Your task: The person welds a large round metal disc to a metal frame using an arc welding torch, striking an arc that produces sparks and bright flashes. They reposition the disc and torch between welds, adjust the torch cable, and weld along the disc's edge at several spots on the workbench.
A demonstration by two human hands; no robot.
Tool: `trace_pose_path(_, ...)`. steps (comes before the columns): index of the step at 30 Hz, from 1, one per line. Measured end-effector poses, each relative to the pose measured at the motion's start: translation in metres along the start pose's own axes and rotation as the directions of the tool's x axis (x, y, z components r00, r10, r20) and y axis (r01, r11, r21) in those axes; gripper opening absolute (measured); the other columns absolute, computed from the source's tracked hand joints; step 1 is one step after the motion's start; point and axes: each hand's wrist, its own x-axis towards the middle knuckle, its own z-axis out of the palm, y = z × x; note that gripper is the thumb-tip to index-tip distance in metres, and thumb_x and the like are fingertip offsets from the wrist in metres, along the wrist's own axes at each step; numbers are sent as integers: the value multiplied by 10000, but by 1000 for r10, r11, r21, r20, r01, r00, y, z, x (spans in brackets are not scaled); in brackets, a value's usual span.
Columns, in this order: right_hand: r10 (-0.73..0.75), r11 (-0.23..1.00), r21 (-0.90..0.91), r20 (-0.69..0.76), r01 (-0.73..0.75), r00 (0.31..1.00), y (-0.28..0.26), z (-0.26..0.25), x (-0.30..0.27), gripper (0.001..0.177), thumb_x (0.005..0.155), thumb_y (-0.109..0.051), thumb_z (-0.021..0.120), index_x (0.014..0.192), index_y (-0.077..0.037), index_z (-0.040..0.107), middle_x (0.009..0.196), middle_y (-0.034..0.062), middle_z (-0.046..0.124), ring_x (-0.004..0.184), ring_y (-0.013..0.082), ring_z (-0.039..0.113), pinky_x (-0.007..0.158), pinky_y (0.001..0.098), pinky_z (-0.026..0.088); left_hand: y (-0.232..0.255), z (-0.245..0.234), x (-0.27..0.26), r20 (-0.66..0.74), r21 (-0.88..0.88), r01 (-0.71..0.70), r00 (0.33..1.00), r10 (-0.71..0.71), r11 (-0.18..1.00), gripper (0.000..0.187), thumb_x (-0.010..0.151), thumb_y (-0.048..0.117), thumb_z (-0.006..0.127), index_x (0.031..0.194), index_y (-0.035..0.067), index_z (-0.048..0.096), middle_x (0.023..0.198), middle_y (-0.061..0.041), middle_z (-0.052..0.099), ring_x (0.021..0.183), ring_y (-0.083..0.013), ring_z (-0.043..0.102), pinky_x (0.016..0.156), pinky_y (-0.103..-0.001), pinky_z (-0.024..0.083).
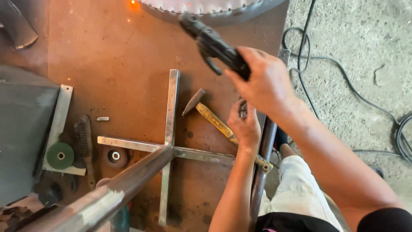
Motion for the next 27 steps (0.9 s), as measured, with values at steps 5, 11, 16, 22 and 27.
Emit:
trace_pose_path(5,68,997,-22,-47,-69,997,24,-36,-70,452,906,-229,843,1248,-4,652,1089,203,713,947,405,708,791,457,567,18,-17,-42,28,150,-75,997,72,986,222,975,204,709,1034,-7,746,886,-73,748,762,-125,690,719,-289,576)
trace_pose_path(11,153,988,-3,-67,-153,986,23,-48,-165,414,881,-198,846,1208,-32,654,1092,186,702,956,404,697,800,458,562,8,-32,-81,207,-83,3,978,15,997,307,1029,204,637,1242,-12,681,1101,-62,733,979,-101,669,872,-261,557)
trace_pose_path(16,192,981,50,-81,-188,978,12,-62,-222,405,858,-170,845,1184,-28,652,1073,186,701,935,404,694,782,451,558,5,-48,-116,266,-116,22,964,10,993,304,1050,206,619,1244,-17,689,1126,-90,729,1007,-130,666,904,-279,542)
trace_pose_path(22,258,953,182,-80,-241,963,19,-80,-267,436,855,-181,838,1214,-13,656,1014,155,703,873,298,705,771,383,555,9,-56,-144,344,-8,-78,936,76,997,326,1042,245,602,1244,6,689,1132,-76,755,1038,-118,701,930,-275,543)
trace_pose_path(27,428,811,419,51,-408,902,51,-95,-292,470,977,-265,732,1358,-15,614,1063,73,695,941,153,632,846,304,517,16,-54,-171,454,-73,120,888,-74,990,312,1018,257,705,1164,-17,735,979,-84,743,864,-104,630,774,-274,512)
